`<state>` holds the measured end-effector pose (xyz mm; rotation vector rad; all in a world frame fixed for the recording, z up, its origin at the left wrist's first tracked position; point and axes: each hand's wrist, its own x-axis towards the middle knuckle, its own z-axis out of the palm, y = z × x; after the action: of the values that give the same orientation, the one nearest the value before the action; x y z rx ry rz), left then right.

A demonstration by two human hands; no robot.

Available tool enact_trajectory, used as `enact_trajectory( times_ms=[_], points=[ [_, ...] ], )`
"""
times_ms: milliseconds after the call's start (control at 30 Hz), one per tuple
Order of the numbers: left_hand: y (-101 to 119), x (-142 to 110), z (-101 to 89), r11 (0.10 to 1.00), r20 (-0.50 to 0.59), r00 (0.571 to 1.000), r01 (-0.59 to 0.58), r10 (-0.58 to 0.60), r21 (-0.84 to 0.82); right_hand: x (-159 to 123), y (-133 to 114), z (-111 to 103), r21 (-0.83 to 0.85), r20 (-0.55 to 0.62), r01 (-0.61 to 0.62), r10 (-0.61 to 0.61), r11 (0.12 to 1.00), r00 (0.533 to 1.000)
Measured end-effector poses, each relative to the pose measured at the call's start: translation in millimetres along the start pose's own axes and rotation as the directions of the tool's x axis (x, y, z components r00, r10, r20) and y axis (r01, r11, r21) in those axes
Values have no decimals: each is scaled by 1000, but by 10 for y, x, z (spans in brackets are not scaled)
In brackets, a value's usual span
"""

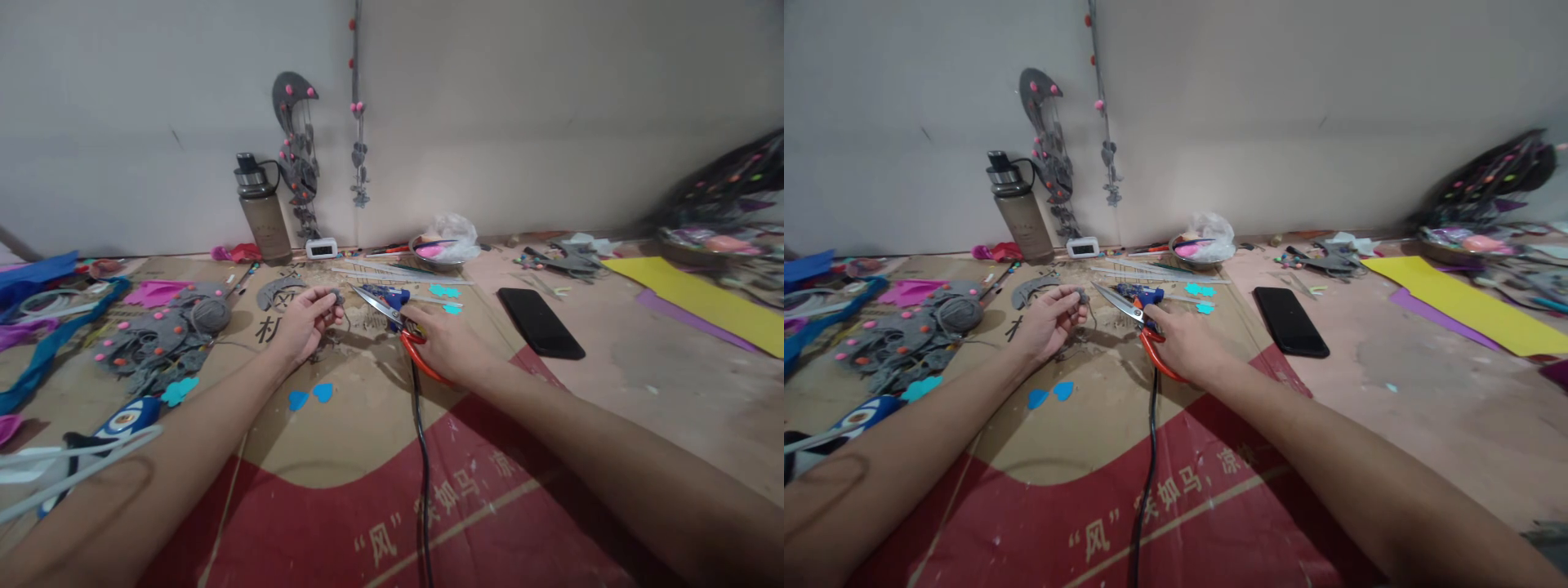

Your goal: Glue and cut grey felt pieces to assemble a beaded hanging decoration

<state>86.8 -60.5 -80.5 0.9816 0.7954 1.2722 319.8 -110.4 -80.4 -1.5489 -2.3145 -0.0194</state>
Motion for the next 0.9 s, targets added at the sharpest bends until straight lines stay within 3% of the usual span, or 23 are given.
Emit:
enact_trajectory(
  times_ms=[267, 533, 900],
  points=[
    [-23, 25, -18, 999, -17, 999, -32, 33, 31, -5, 0, 13, 30, -29, 31, -30, 999, 999],
    [-47, 39, -37, 994, -84, 995, -38, 47, 106, -8, -7, -24, -103, -18, 33, -35, 994, 999],
    [-66, 28, -34, 998, -16, 999, -46, 46, 43, -20, 2, 4, -174, -18, 66, -70, 982, 997]
  ],
)
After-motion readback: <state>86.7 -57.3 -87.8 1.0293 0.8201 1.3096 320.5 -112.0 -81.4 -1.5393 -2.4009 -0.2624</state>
